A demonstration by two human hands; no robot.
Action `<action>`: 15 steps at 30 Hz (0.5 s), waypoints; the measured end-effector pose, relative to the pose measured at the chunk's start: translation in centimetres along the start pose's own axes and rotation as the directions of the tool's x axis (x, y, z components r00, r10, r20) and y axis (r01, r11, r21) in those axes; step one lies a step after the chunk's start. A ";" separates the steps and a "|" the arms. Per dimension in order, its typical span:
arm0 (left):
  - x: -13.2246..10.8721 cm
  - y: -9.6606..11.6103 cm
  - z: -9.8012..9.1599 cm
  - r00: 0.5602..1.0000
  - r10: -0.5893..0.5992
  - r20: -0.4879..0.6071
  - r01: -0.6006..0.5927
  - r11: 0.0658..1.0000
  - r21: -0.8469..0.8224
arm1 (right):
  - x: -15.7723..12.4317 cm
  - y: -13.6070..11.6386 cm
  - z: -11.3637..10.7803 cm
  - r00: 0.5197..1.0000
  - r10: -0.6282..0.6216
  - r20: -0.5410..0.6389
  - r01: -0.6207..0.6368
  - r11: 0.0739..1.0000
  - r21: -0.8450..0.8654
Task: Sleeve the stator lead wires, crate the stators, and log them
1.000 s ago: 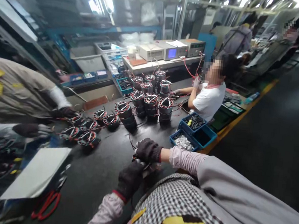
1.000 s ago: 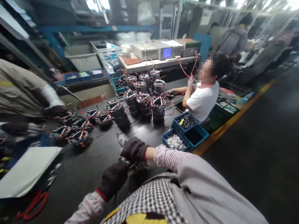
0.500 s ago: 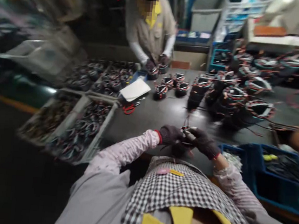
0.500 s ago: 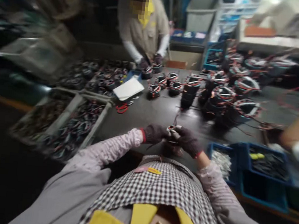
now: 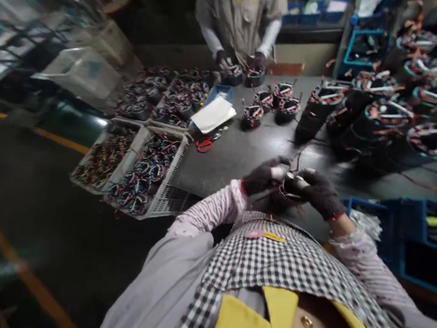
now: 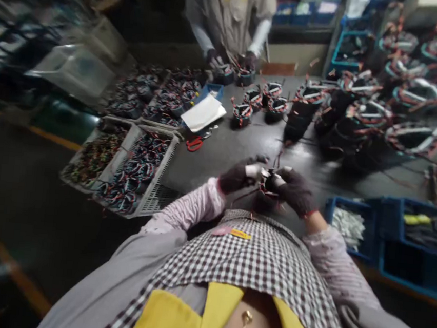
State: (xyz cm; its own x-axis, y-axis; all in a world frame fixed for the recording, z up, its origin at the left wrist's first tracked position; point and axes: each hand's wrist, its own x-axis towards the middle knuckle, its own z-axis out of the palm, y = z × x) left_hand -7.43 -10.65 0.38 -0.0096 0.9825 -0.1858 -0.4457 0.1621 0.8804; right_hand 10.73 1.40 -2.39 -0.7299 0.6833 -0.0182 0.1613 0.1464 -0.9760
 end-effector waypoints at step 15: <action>3.2 -1.6 2.1 0.998 -0.032 0.058 0.022 0.985 0.170 | -5.3 -1.6 -0.8 0.967 0.060 -0.249 0.012 0.961 0.278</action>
State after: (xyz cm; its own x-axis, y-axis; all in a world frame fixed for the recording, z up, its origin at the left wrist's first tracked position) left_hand -4.88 -7.58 -0.70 0.0569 0.9805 -0.1880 -0.2873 0.1964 0.9375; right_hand 14.88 -1.93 -0.60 -0.5308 0.8472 -0.0225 -0.0381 -0.0503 -0.9980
